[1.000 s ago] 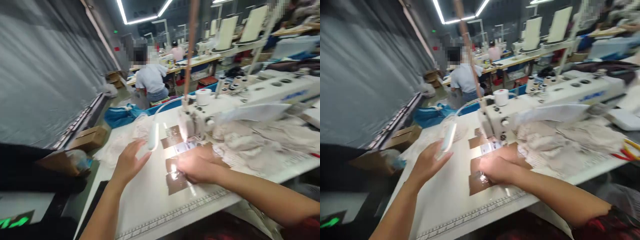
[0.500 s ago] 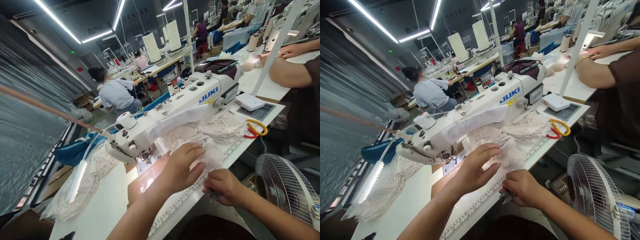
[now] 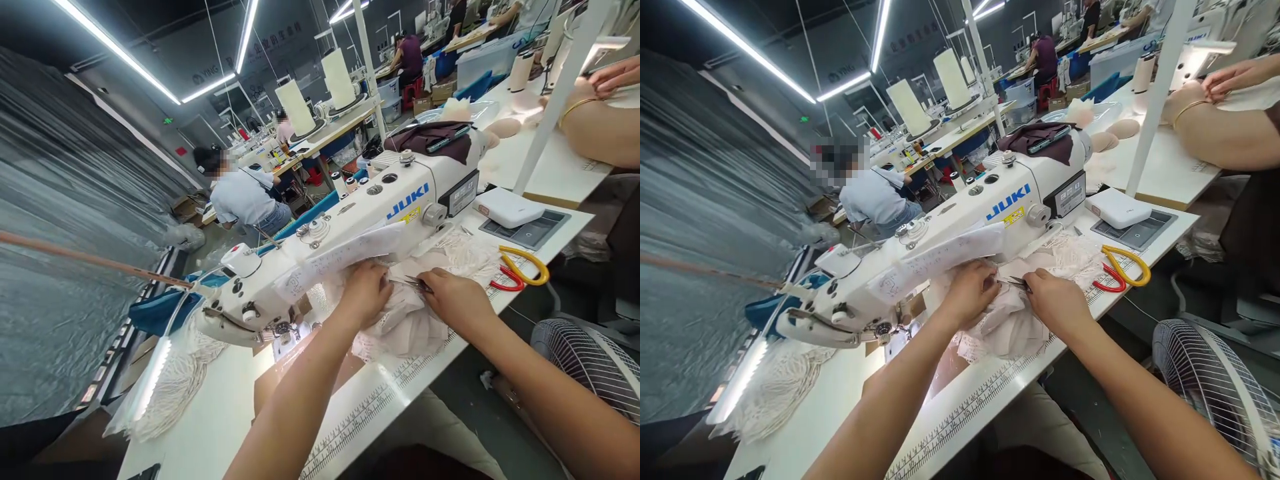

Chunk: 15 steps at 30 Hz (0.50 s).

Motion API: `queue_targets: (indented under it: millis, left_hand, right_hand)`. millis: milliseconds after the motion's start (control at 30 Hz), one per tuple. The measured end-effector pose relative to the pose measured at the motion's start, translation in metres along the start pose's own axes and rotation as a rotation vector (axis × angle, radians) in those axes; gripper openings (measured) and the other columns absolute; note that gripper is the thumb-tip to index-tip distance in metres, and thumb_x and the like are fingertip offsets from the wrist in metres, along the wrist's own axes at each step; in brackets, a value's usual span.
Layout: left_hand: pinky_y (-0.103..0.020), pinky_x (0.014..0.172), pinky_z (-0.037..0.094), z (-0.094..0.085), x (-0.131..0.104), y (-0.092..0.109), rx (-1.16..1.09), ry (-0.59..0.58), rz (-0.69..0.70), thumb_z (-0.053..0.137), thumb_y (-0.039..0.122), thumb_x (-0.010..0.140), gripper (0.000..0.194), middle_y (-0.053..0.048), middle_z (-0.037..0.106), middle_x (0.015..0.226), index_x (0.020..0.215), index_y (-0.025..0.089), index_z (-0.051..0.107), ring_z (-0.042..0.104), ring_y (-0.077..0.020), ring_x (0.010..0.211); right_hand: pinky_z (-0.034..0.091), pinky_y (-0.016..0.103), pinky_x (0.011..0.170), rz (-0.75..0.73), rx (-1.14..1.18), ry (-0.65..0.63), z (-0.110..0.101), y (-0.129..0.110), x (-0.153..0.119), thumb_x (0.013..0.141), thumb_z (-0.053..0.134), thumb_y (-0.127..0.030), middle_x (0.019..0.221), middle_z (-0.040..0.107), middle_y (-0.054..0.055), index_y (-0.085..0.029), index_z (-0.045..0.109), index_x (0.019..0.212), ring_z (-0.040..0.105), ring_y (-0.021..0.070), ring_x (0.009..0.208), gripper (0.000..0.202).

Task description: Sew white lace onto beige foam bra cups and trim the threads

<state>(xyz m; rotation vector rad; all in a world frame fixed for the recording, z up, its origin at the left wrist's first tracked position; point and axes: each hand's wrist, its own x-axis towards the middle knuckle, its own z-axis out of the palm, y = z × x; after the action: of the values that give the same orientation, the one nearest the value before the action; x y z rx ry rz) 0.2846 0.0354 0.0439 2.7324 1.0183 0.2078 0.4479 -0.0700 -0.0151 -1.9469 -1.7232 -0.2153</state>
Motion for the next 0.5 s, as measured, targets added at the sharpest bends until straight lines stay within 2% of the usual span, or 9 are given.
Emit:
queue_targets:
  millis: [67, 133, 200, 300, 367, 433, 500]
  left_hand:
    - [-0.037, 0.078, 0.049, 0.001, -0.003, 0.001, 0.071, 0.048, -0.011, 0.056, 0.023, 0.085, 0.011, -0.010, 0.064, 0.096, 0.086, 0.017, 0.065, 0.060, -0.0259, 0.089]
    - [-0.037, 0.076, 0.048, 0.001, -0.005, 0.002, 0.131, 0.087, -0.003, 0.054, 0.020, 0.084, 0.010, -0.010, 0.063, 0.091, 0.080, 0.017, 0.063, 0.059, -0.0263, 0.087]
    - [-0.037, 0.077, 0.046, 0.000, -0.006, 0.003, 0.140, 0.132, 0.032, 0.053, 0.018, 0.083, 0.011, -0.010, 0.063, 0.087, 0.075, 0.017, 0.060, 0.059, -0.0265, 0.087]
    - [-0.036, 0.077, 0.045, -0.003, -0.007, 0.005, 0.039, 0.196, 0.084, 0.050, 0.015, 0.082, 0.013, -0.008, 0.062, 0.080, 0.069, 0.019, 0.054, 0.057, -0.0233, 0.083]
    - [-0.033, 0.074, 0.044, -0.008, -0.012, 0.010, -0.072, 0.255, 0.095, 0.047, 0.015, 0.081, 0.014, -0.005, 0.059, 0.075, 0.069, 0.020, 0.048, 0.055, -0.0202, 0.077]
    - [-0.031, 0.070, 0.043, -0.020, -0.026, 0.018, -0.189, 0.337, 0.100, 0.043, 0.016, 0.082, 0.012, -0.003, 0.055, 0.071, 0.071, 0.021, 0.044, 0.052, -0.0179, 0.072]
    - [-0.029, 0.066, 0.041, -0.038, -0.049, 0.027, -0.300, 0.402, 0.096, 0.039, 0.018, 0.085, 0.011, -0.001, 0.051, 0.069, 0.075, 0.022, 0.041, 0.049, -0.0163, 0.068]
  right_hand:
    - [0.040, 0.031, 0.047, -0.011, 0.009, -0.006, 0.003, -0.001, -0.002, 0.083, 0.051, -0.019, 0.082, 0.071, 0.007, -0.017, 0.069, 0.090, 0.067, 0.0224, 0.062, 0.019]
    - [0.046, 0.030, 0.053, -0.046, 0.058, 0.027, 0.004, -0.003, -0.009, 0.084, 0.049, -0.018, 0.088, 0.073, 0.007, -0.018, 0.068, 0.095, 0.070, 0.0221, 0.071, 0.022]
    - [0.053, 0.030, 0.064, -0.143, 0.191, 0.100, 0.003, -0.006, -0.016, 0.083, 0.048, -0.017, 0.095, 0.074, 0.007, -0.019, 0.067, 0.100, 0.071, 0.0214, 0.082, 0.025]
    - [0.057, 0.032, 0.082, -0.328, 0.407, 0.168, 0.007, -0.011, -0.024, 0.082, 0.048, -0.013, 0.113, 0.073, 0.008, -0.021, 0.067, 0.108, 0.070, 0.0206, 0.100, 0.034]
    - [0.057, 0.033, 0.087, -0.388, 0.438, 0.141, 0.013, -0.013, -0.025, 0.081, 0.048, -0.011, 0.124, 0.069, 0.009, -0.022, 0.065, 0.117, 0.068, 0.0213, 0.108, 0.041]
    - [0.058, 0.035, 0.082, -0.397, 0.400, 0.106, 0.017, -0.013, -0.024, 0.082, 0.048, -0.013, 0.121, 0.070, 0.012, -0.020, 0.066, 0.118, 0.070, 0.0236, 0.103, 0.042]
    - [0.059, 0.036, 0.068, -0.405, 0.339, 0.078, 0.017, -0.012, -0.023, 0.083, 0.048, -0.017, 0.101, 0.076, 0.013, -0.017, 0.071, 0.106, 0.073, 0.0258, 0.085, 0.033]
